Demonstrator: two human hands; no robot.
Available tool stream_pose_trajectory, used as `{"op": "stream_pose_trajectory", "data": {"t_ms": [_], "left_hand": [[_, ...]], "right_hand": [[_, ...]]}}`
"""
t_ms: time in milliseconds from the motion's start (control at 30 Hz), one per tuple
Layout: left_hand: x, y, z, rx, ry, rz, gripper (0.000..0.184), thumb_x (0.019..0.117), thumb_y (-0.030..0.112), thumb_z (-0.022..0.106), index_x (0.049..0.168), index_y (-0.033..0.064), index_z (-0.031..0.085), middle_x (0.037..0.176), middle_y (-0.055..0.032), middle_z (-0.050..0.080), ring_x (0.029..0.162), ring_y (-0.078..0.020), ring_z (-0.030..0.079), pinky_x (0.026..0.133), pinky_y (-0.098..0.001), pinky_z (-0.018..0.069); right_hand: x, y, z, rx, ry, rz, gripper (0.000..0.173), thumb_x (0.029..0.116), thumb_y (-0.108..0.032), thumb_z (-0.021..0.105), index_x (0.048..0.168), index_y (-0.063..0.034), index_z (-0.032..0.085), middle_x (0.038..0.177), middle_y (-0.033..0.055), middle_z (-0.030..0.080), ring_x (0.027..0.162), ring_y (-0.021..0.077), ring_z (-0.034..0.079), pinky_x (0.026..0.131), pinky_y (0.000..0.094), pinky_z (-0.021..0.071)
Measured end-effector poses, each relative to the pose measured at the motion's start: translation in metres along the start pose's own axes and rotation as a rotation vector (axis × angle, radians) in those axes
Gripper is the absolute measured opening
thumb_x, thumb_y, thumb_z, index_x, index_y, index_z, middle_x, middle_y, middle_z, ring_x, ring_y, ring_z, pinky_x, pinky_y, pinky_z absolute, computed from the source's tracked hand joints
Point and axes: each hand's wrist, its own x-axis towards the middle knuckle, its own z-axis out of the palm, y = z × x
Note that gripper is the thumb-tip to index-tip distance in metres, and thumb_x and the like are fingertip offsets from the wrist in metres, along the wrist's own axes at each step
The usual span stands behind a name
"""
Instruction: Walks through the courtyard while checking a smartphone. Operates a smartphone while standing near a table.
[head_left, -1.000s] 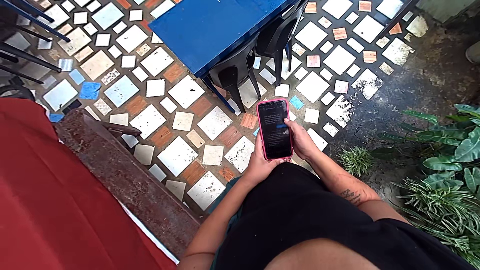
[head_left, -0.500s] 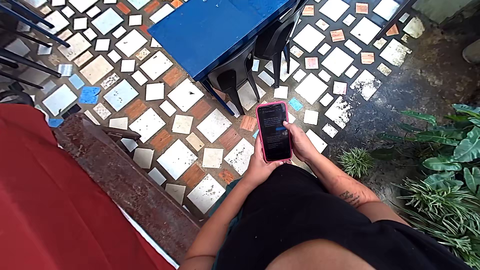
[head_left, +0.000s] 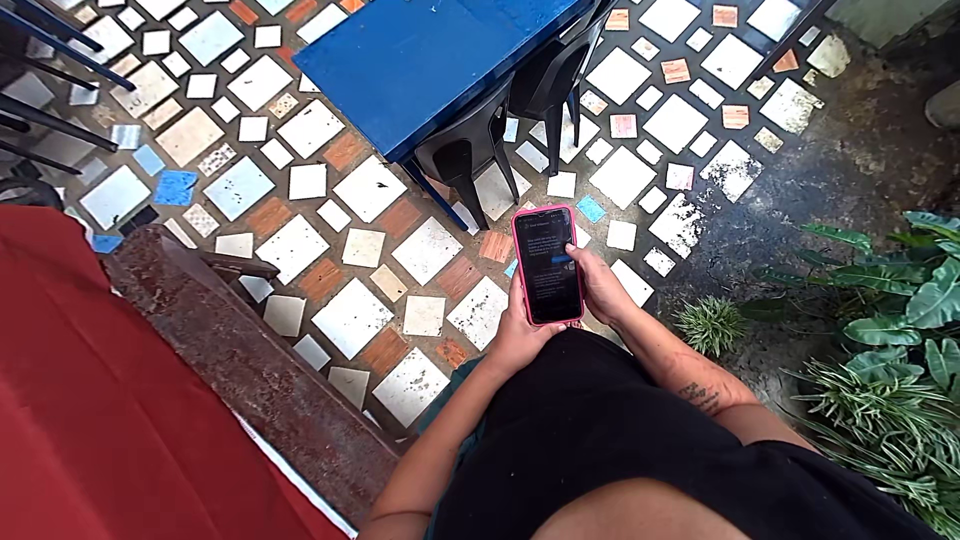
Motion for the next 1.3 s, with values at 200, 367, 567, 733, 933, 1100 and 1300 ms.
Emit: {"op": "stream_pose_trajectory", "data": {"t_ms": [200,367,567,733,933,1100,1300], "left_hand": [[0.002,-0.0001,-0.0002,0.007,0.0,-0.006,0.118,0.0764,0.0,0.085,0.16,0.0007,0.002,0.135,-0.0185,0.062,0.12,-0.0201,0.067,0.105,-0.0354,0.0564],[0.0042,-0.0001,0.0002,0.013,0.001,-0.001,0.116,0.0769,0.0,0.085,0.16,-0.0009,0.004,0.136,-0.0193,0.061,0.12,-0.0205,0.067,0.105,-0.0357,0.0563],[0.0055,-0.0016,-0.0004,0.028,0.004,0.024,0.116,0.0773,0.003,0.086,0.16,-0.0012,0.004,0.135,-0.0189,0.062,0.12,-0.02,0.067,0.105,-0.0355,0.056],[0.007,-0.0004,-0.0016,0.032,0.008,0.017,0.118,0.0774,0.003,0.086,0.161,0.0013,0.002,0.134,-0.018,0.063,0.119,-0.0199,0.068,0.105,-0.0354,0.0563],[0.0077,0.0008,-0.002,0.044,0.02,0.007,0.117,0.0776,0.004,0.086,0.161,0.0021,0.003,0.133,-0.0172,0.064,0.117,-0.0186,0.068,0.104,-0.0344,0.0566],[0.0079,0.0015,-0.0018,0.035,0.022,0.003,0.118,0.0771,0.002,0.085,0.161,0.0014,0.002,0.135,-0.0177,0.063,0.119,-0.0188,0.067,0.105,-0.0343,0.0561],[0.0081,0.0006,-0.0013,0.035,0.02,0.009,0.117,0.0772,0.002,0.085,0.16,-0.0004,0.003,0.135,-0.0185,0.062,0.119,-0.0187,0.067,0.105,-0.0342,0.0563]], "right_hand": [[0.0016,-0.002,-0.0008,-0.01,-0.001,0.01,0.044,0.1115,-0.036,0.031,0.121,-0.0086,0.064,0.099,0.0061,0.073,0.091,0.0125,0.071,0.082,0.0318,0.0601],[0.0024,-0.0038,-0.0015,-0.012,0.001,0.011,0.044,0.1116,-0.036,0.031,0.122,-0.0085,0.063,0.1,0.0063,0.073,0.092,0.0128,0.071,0.083,0.0319,0.0603],[0.0042,-0.0041,-0.0018,-0.015,0.005,0.013,0.043,0.1116,-0.035,0.03,0.12,-0.0089,0.064,0.099,0.0058,0.073,0.09,0.0122,0.071,0.081,0.0312,0.0602],[0.0065,-0.005,-0.0012,-0.02,-0.007,0.007,0.044,0.1115,-0.036,0.031,0.12,-0.0087,0.064,0.099,0.0061,0.073,0.09,0.0121,0.071,0.082,0.0313,0.0602],[0.0086,-0.0063,-0.0007,-0.026,-0.004,0.019,0.043,0.1115,-0.035,0.032,0.12,-0.0091,0.064,0.099,0.0055,0.073,0.091,0.012,0.071,0.082,0.0313,0.06],[0.0092,-0.0063,-0.001,-0.025,-0.015,0.02,0.043,0.1114,-0.036,0.031,0.12,-0.0092,0.064,0.098,0.0058,0.073,0.09,0.0121,0.071,0.081,0.0311,0.0602],[0.0094,-0.0058,-0.0021,-0.021,-0.017,0.014,0.043,0.1115,-0.035,0.031,0.119,-0.0082,0.064,0.097,0.0063,0.073,0.089,0.0123,0.071,0.081,0.0309,0.06]]}}
